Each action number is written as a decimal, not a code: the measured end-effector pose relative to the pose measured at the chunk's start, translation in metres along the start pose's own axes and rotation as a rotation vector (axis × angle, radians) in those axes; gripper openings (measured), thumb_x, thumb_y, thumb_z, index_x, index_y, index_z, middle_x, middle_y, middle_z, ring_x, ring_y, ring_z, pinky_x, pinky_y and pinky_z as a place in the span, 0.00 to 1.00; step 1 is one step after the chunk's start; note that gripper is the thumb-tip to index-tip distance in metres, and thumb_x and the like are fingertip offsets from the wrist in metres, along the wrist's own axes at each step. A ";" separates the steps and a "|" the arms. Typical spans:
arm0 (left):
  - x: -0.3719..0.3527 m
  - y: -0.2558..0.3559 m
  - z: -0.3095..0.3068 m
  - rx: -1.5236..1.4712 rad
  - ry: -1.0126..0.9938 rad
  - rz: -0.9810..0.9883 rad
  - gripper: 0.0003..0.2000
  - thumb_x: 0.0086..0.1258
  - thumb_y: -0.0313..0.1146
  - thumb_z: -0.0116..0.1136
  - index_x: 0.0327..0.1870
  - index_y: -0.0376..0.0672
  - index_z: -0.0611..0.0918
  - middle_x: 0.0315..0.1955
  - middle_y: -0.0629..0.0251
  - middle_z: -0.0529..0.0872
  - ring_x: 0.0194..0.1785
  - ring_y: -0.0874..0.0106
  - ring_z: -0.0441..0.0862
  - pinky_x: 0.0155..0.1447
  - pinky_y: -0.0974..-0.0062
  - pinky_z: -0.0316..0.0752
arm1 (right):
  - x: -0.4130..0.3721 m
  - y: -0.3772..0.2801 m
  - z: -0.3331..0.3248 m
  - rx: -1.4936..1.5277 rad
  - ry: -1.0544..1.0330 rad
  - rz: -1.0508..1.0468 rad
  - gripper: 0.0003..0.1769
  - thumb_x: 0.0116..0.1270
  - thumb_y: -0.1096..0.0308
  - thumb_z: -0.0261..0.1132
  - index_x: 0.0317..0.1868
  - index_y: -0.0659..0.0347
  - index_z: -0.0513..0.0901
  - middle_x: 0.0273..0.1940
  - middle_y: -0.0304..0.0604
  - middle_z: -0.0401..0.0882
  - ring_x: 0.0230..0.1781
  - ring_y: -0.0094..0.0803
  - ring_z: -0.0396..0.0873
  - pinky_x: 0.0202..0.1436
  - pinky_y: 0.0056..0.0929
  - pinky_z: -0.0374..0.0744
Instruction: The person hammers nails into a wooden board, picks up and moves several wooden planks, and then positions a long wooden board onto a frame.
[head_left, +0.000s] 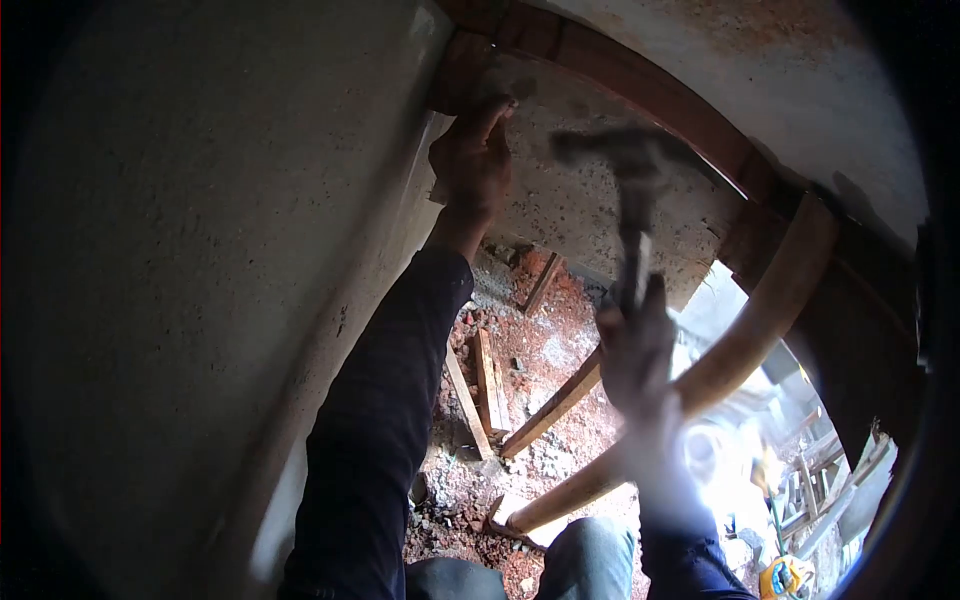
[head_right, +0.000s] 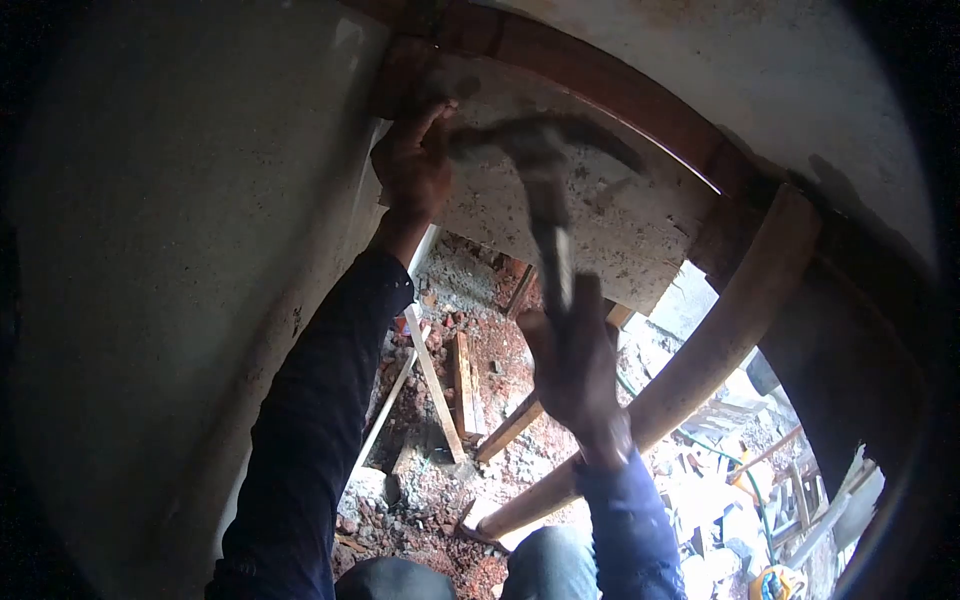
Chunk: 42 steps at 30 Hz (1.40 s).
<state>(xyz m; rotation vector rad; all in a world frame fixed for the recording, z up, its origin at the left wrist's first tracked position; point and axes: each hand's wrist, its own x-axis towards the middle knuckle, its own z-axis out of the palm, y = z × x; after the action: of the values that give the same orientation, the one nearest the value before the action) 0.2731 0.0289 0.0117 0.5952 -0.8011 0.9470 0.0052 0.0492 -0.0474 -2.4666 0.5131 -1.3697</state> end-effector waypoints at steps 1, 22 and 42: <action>0.003 0.003 -0.003 0.011 -0.005 0.005 0.10 0.65 0.22 0.61 0.43 0.50 0.84 0.38 0.64 0.89 0.43 0.66 0.88 0.45 0.72 0.82 | 0.018 -0.042 0.006 -0.274 0.041 -0.181 0.21 0.73 0.53 0.60 0.48 0.61 0.64 0.20 0.49 0.76 0.19 0.42 0.81 0.20 0.39 0.72; -0.004 -0.010 0.001 0.027 0.019 0.023 0.10 0.64 0.22 0.60 0.41 0.51 0.84 0.39 0.65 0.88 0.42 0.64 0.87 0.43 0.71 0.82 | 0.082 -0.031 0.028 -0.491 0.029 -0.162 0.12 0.70 0.64 0.62 0.47 0.58 0.71 0.23 0.55 0.80 0.21 0.49 0.83 0.21 0.42 0.75; -0.034 0.013 -0.030 0.208 0.033 -0.071 0.18 0.61 0.33 0.67 0.53 0.44 0.81 0.51 0.54 0.81 0.58 0.57 0.78 0.60 0.62 0.72 | 0.047 -0.031 0.042 -0.295 0.216 -0.088 0.12 0.72 0.61 0.60 0.44 0.59 0.68 0.19 0.49 0.75 0.16 0.37 0.76 0.21 0.37 0.70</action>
<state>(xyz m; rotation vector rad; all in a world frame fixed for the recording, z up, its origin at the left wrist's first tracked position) 0.2596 0.0414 -0.0315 0.7814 -0.6517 0.9797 0.0698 0.0597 -0.0209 -2.6083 0.7081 -1.7175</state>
